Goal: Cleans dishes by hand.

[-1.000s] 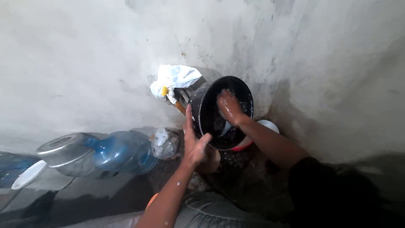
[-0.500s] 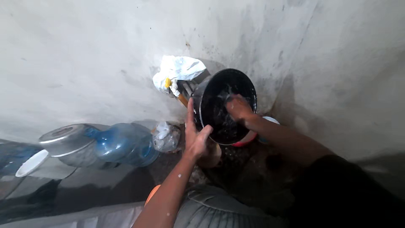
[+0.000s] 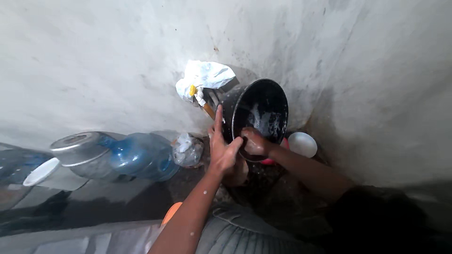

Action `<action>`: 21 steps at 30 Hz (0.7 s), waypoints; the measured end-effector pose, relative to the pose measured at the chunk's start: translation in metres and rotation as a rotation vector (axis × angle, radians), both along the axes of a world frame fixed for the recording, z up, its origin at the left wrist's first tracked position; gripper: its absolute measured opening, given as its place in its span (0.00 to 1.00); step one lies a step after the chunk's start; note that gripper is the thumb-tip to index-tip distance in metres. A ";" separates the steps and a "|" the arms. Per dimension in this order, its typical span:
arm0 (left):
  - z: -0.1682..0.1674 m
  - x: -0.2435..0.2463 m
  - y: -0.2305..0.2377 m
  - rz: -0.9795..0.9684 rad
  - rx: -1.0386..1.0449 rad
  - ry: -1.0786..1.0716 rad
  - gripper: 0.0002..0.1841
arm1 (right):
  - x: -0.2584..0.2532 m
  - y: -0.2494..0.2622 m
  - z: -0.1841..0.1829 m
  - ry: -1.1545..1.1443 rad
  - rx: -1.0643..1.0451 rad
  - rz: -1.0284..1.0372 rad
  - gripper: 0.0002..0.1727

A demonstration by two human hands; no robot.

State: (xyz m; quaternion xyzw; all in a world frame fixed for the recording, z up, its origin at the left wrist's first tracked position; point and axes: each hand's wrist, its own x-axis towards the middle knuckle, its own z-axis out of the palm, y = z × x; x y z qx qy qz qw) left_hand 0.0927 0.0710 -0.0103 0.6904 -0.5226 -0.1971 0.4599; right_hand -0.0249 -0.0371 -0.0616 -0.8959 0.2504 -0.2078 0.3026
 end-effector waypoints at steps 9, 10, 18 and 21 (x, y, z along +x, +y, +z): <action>0.004 -0.003 -0.011 -0.048 -0.004 -0.095 0.59 | -0.017 -0.045 -0.023 0.120 -0.299 -0.421 0.24; 0.003 -0.004 -0.014 -0.024 -0.004 -0.081 0.58 | -0.011 -0.028 -0.020 0.105 -0.090 -0.371 0.30; 0.004 -0.002 -0.020 0.072 0.123 -0.101 0.55 | -0.019 0.033 -0.046 -0.454 -0.071 0.114 0.24; 0.003 0.007 -0.019 0.089 0.172 -0.084 0.54 | -0.043 -0.011 -0.071 0.149 -0.455 0.239 0.40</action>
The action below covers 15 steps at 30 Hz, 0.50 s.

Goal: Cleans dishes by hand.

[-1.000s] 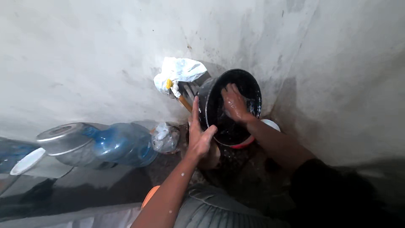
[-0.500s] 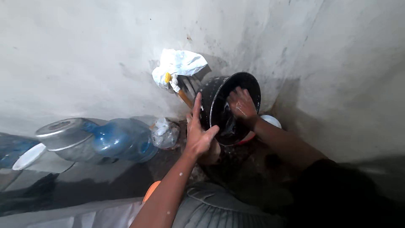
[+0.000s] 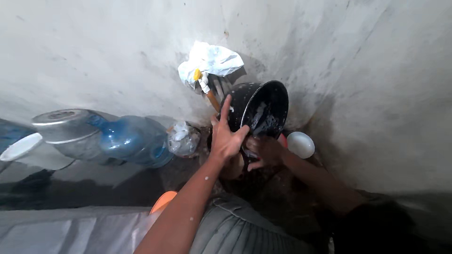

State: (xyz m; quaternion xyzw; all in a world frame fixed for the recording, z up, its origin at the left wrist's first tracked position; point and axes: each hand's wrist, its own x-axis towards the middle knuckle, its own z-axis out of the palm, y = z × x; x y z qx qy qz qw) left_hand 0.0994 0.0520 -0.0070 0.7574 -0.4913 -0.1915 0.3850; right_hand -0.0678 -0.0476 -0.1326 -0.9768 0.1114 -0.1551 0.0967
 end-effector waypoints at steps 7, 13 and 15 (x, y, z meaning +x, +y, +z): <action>-0.005 -0.010 -0.011 0.036 0.050 -0.032 0.54 | 0.010 -0.005 -0.009 0.137 0.145 -0.209 0.28; -0.012 -0.018 -0.011 -0.005 0.208 -0.022 0.49 | 0.011 0.048 -0.016 -0.249 0.276 -0.091 0.19; -0.011 -0.016 -0.009 -0.034 0.262 -0.063 0.50 | -0.015 0.017 -0.033 0.063 0.151 -0.058 0.27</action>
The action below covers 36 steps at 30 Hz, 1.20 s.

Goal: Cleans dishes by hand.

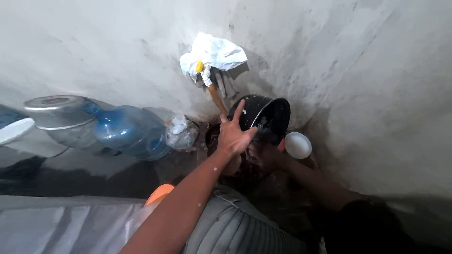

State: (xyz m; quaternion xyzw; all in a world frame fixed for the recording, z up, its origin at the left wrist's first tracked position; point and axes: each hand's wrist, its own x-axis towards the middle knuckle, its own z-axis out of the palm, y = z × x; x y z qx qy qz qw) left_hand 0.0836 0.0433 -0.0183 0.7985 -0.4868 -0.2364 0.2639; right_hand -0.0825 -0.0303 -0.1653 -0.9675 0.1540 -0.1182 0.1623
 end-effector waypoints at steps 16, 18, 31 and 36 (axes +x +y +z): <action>0.014 -0.040 -0.013 0.038 -0.060 0.084 0.61 | 0.018 0.015 0.026 -0.422 -0.178 -0.424 0.18; 0.009 -0.046 -0.012 0.069 0.008 0.160 0.57 | 0.031 0.025 0.043 -0.453 -0.016 -0.476 0.22; -0.008 -0.019 -0.004 0.208 0.066 0.073 0.46 | 0.027 -0.037 -0.010 0.039 -0.220 -0.413 0.38; -0.002 -0.022 -0.012 0.263 0.005 0.147 0.45 | 0.062 0.015 0.025 -0.271 0.108 -0.275 0.33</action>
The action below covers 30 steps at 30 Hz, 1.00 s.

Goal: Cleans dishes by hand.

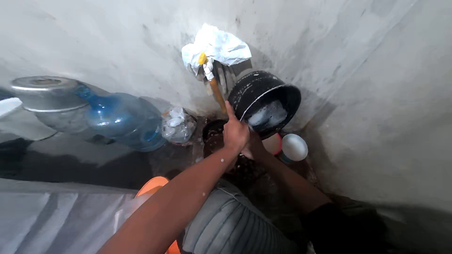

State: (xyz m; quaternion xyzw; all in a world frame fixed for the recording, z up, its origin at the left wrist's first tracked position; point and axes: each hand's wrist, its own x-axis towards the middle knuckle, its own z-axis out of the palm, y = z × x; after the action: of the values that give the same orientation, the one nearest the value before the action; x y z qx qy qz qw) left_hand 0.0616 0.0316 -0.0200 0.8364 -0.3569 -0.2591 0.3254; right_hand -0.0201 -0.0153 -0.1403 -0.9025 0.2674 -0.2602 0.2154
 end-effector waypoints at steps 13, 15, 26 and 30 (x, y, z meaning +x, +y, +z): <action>0.010 -0.005 0.005 -0.163 0.112 -0.107 0.48 | -0.017 -0.003 -0.016 0.181 0.138 0.043 0.28; 0.013 -0.001 0.010 -0.138 0.158 -0.116 0.48 | -0.028 -0.019 -0.018 0.348 -0.013 -0.036 0.26; 0.031 -0.015 0.004 -0.223 -0.037 -0.329 0.34 | -0.038 0.001 0.008 0.061 0.002 -0.197 0.19; 0.010 -0.024 -0.002 -0.153 -0.036 -0.030 0.49 | -0.034 0.019 0.010 -0.285 -0.001 -0.172 0.22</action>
State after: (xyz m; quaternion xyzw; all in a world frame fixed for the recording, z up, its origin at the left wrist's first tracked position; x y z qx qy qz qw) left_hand 0.0373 0.0293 -0.0104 0.8043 -0.4293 -0.2643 0.3145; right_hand -0.0536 0.0040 -0.1304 -0.8303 0.3103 -0.4031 0.2277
